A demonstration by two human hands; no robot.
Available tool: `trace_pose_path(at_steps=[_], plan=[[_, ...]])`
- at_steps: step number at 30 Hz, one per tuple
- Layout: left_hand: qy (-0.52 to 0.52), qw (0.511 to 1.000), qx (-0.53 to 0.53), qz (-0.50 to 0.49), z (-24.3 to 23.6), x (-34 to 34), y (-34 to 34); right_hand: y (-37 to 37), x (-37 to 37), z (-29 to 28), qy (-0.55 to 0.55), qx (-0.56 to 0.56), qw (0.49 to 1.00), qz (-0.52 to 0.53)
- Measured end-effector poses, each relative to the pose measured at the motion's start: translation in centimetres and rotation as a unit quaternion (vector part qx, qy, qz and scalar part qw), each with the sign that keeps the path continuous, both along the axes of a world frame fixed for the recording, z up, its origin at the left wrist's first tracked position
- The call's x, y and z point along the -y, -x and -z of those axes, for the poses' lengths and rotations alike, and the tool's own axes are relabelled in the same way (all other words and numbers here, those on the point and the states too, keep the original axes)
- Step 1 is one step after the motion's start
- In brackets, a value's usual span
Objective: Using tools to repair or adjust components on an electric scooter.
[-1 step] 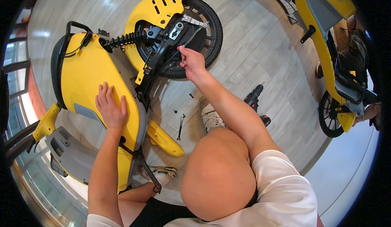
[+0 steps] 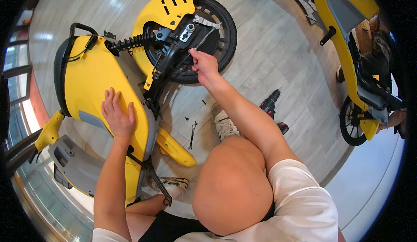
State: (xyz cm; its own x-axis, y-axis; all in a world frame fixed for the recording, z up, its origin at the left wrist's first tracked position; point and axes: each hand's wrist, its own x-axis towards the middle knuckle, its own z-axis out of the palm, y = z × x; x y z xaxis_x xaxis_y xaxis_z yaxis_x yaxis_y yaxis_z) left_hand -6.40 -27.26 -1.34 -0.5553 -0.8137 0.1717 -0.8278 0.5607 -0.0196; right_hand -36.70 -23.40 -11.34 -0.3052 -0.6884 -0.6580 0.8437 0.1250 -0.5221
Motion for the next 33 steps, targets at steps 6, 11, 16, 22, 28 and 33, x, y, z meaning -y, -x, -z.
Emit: trace_pose_path(at_steps=[6, 11, 16, 22, 28, 33], plan=[[0.003, 1.0, 0.006, -0.002, 0.0, -0.1, 0.1, 0.0, 0.1, -0.5, -0.049, -0.061, 0.997, -0.018], [0.0, 1.0, -0.006, -0.001, -0.1, 0.1, 0.3, 1.2, -0.6, 0.4, -0.048, -0.142, 0.987, -0.048], [0.001, 1.0, -0.022, 0.001, -0.1, 0.3, -0.2, 4.5, -1.2, -2.3, -0.074, -0.317, 0.945, -0.025], [-0.001, 1.0, -0.009, -0.001, -0.4, 0.2, -0.2, 8.1, 3.3, -8.0, 0.014, -0.609, 0.789, -0.08], [-0.002, 1.0, -0.016, -0.002, -0.2, 0.1, -0.1, 9.6, 9.3, -8.7, 0.091, -0.816, 0.511, -0.253], [-0.007, 1.0, -0.012, -0.002, -0.3, 0.2, 0.0, 8.4, 11.6, -8.6, 0.093, -0.828, 0.443, -0.331]])
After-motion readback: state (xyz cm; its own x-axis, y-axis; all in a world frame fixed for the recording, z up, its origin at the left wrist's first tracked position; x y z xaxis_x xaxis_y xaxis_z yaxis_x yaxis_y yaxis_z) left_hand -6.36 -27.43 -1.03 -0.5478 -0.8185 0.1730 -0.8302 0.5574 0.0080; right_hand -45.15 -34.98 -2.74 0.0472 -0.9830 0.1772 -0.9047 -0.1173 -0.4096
